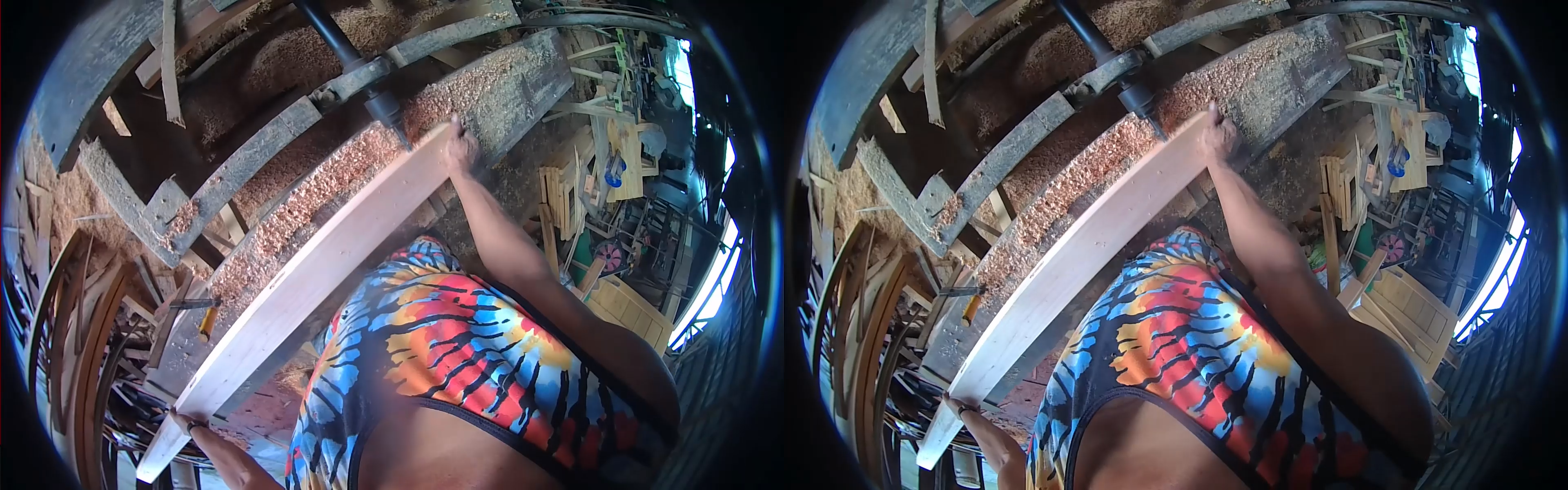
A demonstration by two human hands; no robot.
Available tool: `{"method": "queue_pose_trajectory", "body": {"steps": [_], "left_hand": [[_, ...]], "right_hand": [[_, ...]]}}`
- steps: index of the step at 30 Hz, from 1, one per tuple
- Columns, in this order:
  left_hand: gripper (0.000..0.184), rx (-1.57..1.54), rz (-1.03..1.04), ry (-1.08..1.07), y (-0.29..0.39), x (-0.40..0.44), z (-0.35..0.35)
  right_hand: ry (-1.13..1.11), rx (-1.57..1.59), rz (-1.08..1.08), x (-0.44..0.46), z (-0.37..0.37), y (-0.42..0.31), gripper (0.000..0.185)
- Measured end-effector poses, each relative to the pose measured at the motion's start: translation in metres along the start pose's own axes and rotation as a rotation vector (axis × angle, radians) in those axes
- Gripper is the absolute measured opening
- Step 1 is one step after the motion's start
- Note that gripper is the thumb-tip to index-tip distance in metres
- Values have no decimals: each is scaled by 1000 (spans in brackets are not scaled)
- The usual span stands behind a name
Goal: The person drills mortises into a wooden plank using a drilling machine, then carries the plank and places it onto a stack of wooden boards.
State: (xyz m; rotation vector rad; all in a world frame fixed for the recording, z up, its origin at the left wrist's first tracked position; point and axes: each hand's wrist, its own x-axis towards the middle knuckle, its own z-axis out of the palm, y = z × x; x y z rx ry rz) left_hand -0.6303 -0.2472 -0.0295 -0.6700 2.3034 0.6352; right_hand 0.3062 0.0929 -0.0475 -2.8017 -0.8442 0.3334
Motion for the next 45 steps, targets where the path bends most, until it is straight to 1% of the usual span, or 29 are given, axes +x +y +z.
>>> {"method": "queue_pose_trajectory", "body": {"steps": [1, 3, 4, 6, 9, 11, 12, 14, 16, 17, 20, 21, 24, 25, 28, 31, 32, 34, 36, 37, 38, 39, 40, 41, 44, 45], "left_hand": [[96, -13, 1, 1, -1, 10, -2], [94, -30, 9, 0, -10, 27, -5], [90, -69, 15, -44, -15, 20, 0], [88, -38, 84, 164, -25, 5, 19], [85, 57, 27, 411, -23, -29, 39], [85, -14, 40, 403, -18, -70, 54], [85, -49, 44, 395, -14, -76, 62], [88, -4, 23, 405, -16, -51, 56], [90, 57, -28, 449, -15, -57, 51], [85, 92, -37, 423, -16, -39, 40], [85, 76, -16, 462, -13, -59, 48], [82, 10, -33, 443, -12, -66, 54], [77, -22, 23, 319, -16, -35, 34], [68, -7, 7, 327, -14, -37, 35], [61, 21, 29, 281, -10, -19, 24], [59, 19, 15, 292, -6, -19, 26], [60, 56, 35, 338, -4, -30, 28], [61, 125, 82, 420, 2, -64, 45], [55, 94, 45, 261, -3, 13, 11], [49, 167, 143, 260, -4, 6, 11], [50, 150, 118, 253, 1, 4, 16], [51, 129, 88, 251, 0, 5, 16], [52, 113, 58, 254, 1, 13, 8], [56, 53, -15, 287, 2, 24, 5], [61, 45, 43, 240, 1, 35, -1], [60, 42, 31, 228, 0, 36, -3]], "right_hand": [[58, 26, -113, 0, 1, -19, 82], [100, 17, -147, 6, 10, -21, 82], [124, 14, -167, 9, 13, -22, 82], [122, -3, -147, 10, 14, -17, 81], [86, 47, -111, 13, 19, -14, 84], [58, 62, -63, 12, 16, -14, 89], [83, 64, -66, 11, 16, -14, 87], [122, 58, -86, 9, 17, -15, 84], [123, 51, -72, 5, 13, -19, 84], [122, 49, -64, 3, 12, -21, 84], [121, 91, -45, -2, 10, -24, 88], [121, 79, -48, -2, 10, -24, 88], [112, 66, -54, -9, 11, -22, 86], [104, 75, -59, -12, 10, -24, 85], [134, 126, -94, -28, 9, -32, 84], [143, 108, -93, -25, 19, -21, 83], [138, 88, -85, -20, 25, -13, 83], [126, 79, -93, -30, 18, -21, 83], [133, 66, -117, -30, 16, -24, 84], [139, 54, -136, -29, 19, -18, 84], [140, 39, -156, -29, 23, -12, 84], [154, 96, -187, -31, 25, -11, 83], [147, 84, -173, -33, 23, -13, 83], [140, 74, -157, -36, 22, -16, 83], [112, 69, -114, -40, 19, -22, 82], [98, 66, -103, -41, 18, -22, 82]]}}
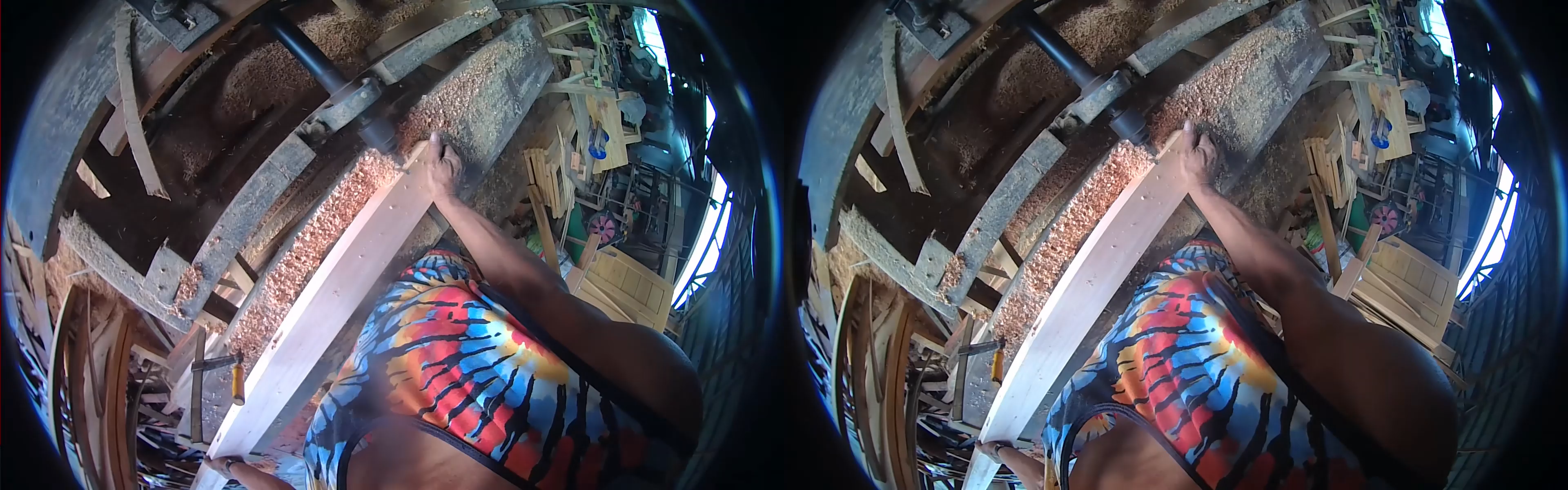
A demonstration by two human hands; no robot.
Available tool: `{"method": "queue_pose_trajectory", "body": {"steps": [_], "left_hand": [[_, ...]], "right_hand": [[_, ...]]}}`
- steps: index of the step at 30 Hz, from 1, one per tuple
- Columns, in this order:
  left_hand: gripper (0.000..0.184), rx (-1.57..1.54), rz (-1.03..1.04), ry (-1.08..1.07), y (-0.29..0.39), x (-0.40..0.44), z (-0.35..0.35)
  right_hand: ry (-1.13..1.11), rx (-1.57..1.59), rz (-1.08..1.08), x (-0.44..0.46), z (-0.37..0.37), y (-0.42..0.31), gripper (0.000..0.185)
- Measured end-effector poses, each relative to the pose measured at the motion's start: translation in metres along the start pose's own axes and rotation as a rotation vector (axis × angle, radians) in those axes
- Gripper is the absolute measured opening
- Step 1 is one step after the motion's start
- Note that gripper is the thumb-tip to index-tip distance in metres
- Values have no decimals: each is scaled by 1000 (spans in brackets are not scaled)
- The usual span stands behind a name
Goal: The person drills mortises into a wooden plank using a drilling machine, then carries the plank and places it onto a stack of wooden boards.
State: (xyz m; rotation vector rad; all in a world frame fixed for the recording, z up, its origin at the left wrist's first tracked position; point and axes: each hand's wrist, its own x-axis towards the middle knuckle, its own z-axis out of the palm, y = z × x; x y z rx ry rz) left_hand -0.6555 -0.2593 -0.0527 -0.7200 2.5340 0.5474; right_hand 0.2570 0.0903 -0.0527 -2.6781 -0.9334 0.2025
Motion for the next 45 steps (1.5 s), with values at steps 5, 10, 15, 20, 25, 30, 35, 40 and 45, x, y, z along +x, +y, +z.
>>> {"method": "queue_pose_trajectory", "body": {"steps": [5, 10, 15, 20, 25, 30, 35, 40, 45], "left_hand": [[62, 66, 209, 28, -4, 11, -1], [64, 15, 52, 3, 7, -12, 5], [81, 121, 67, 27, 16, 19, -9], [90, 24, -15, -174, 15, -12, -15], [95, 60, -6, -59, 8, -5, 7], [98, 75, 66, 112, 11, -42, 17], [96, -7, 72, 216, 12, -85, 21], [84, 12, 141, 122, 25, -52, 2], [80, -58, 93, 157, 28, -73, 4]], "right_hand": [[-42, 28, 7, -1, -2, -2, 83], [-62, 70, 44, -5, 0, -3, 91], [-71, 32, 46, -1, 2, -4, 84], [-48, -42, 42, 1, -4, -8, 77], [-23, -32, 45, 41, -2, 7, 79], [-26, 6, 76, 48, 0, 8, 83], [-7, -26, 97, 44, -1, 3, 87], [-3, 34, 110, -8, -2, 9, 80], [-7, -43, 131, -8, -1, 12, 75]]}}
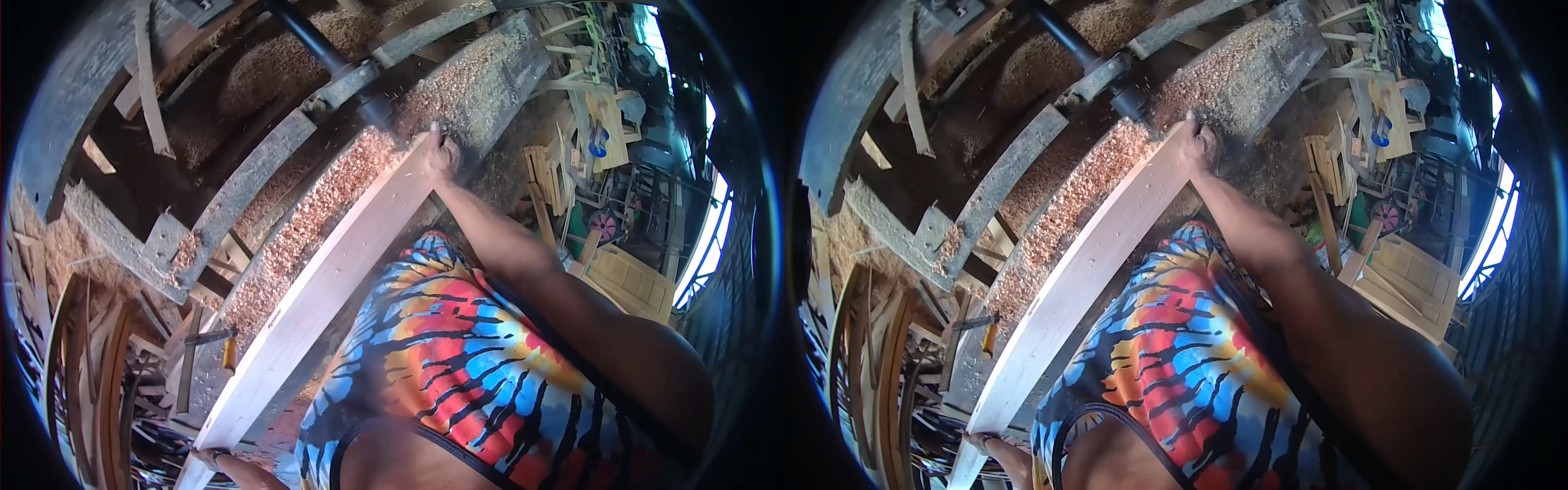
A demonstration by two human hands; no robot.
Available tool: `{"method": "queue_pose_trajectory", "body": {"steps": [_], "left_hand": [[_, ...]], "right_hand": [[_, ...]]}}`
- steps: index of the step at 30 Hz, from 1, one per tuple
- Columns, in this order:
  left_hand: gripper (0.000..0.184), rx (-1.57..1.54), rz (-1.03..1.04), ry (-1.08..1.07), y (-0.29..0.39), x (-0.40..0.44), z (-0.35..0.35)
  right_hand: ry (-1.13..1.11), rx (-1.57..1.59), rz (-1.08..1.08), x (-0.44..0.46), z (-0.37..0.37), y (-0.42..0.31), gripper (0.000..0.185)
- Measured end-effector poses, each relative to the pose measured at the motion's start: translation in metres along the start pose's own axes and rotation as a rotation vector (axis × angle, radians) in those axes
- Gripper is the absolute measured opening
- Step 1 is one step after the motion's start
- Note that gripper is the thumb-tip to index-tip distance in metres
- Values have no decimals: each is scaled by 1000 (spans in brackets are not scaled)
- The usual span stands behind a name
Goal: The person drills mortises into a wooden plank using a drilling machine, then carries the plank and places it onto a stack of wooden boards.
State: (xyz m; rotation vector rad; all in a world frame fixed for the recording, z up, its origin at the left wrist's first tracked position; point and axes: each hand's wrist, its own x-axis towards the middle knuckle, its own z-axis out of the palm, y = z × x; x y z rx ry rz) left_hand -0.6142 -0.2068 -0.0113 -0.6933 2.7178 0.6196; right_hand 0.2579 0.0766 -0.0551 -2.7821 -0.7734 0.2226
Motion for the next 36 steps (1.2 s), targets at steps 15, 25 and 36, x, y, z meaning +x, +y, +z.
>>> {"method": "queue_pose_trajectory", "body": {"steps": [15, 25, 36], "left_hand": [[102, 106, -55, 123, -13, 7, 11], [97, 198, -51, 215, -14, -18, 12], [83, 125, 64, 147, -12, -30, 8]], "right_hand": [[-1, 100, -16, 17, -10, 3, 73], [-3, 53, -24, 39, -14, 6, 86], [50, -15, -30, 31, -2, 11, 83]]}}
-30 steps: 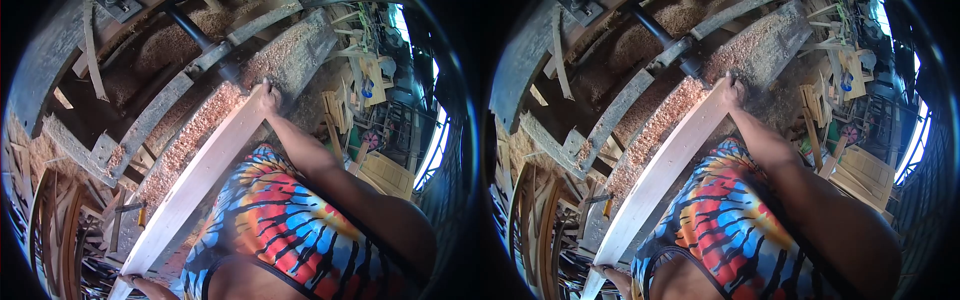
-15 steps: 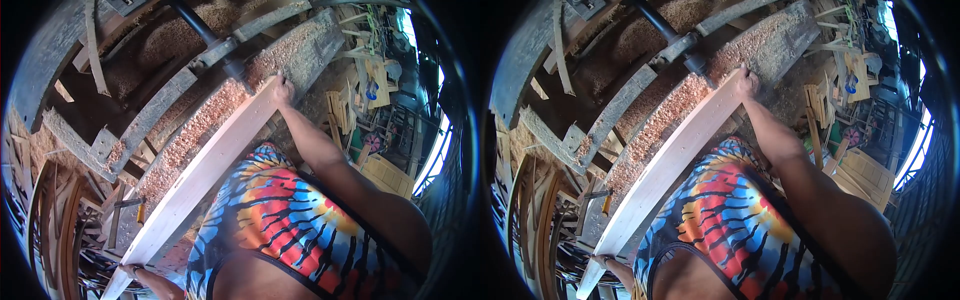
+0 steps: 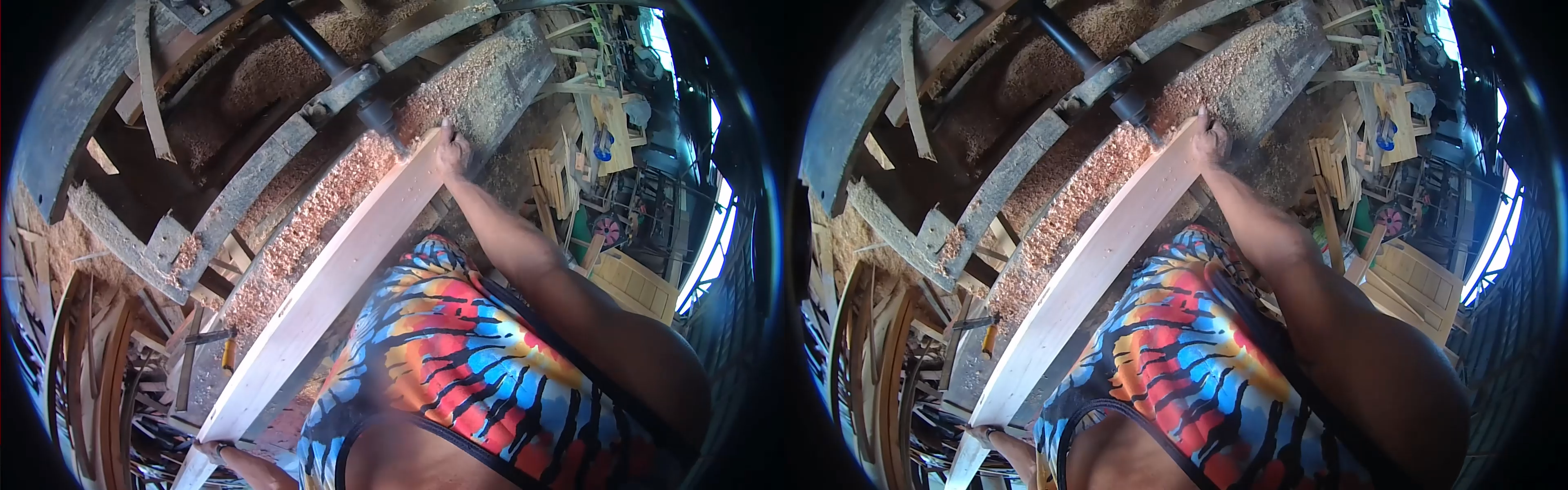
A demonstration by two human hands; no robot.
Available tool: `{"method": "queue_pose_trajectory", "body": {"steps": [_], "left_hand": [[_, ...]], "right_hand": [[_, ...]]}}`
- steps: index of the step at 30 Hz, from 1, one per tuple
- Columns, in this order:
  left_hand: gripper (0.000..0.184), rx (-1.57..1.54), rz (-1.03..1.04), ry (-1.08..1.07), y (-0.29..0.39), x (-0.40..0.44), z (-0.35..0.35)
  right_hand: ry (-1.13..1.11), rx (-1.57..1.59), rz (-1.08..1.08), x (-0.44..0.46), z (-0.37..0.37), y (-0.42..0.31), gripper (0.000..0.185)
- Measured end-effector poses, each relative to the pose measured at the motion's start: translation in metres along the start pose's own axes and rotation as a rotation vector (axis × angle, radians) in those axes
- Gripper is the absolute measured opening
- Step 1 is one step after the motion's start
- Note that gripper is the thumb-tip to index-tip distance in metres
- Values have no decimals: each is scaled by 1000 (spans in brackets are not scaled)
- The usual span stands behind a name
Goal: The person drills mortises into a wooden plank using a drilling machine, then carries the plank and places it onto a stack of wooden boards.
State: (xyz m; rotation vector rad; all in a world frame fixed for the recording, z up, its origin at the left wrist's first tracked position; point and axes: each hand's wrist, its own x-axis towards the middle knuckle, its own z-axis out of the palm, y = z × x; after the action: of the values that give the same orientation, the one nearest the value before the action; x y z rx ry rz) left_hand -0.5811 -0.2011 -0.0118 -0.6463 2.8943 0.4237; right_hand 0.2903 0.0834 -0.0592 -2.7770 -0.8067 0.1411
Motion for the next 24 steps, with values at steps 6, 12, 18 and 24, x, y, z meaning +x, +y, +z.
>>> {"method": "queue_pose_trajectory", "body": {"steps": [6, 12, 18, 24], "left_hand": [[81, -45, 70, -77, 0, 43, -4], [83, -38, -57, -118, -5, 98, 9], [71, -87, -39, -95, 9, 35, -6], [69, -112, -42, -220, -5, 93, 5]], "right_hand": [[-15, 65, -48, -37, 0, -11, 81], [-9, 85, -66, -35, 3, 2, 79], [2, 81, -24, -44, -3, 0, 80], [-54, 142, -7, -50, -11, -5, 78]]}}
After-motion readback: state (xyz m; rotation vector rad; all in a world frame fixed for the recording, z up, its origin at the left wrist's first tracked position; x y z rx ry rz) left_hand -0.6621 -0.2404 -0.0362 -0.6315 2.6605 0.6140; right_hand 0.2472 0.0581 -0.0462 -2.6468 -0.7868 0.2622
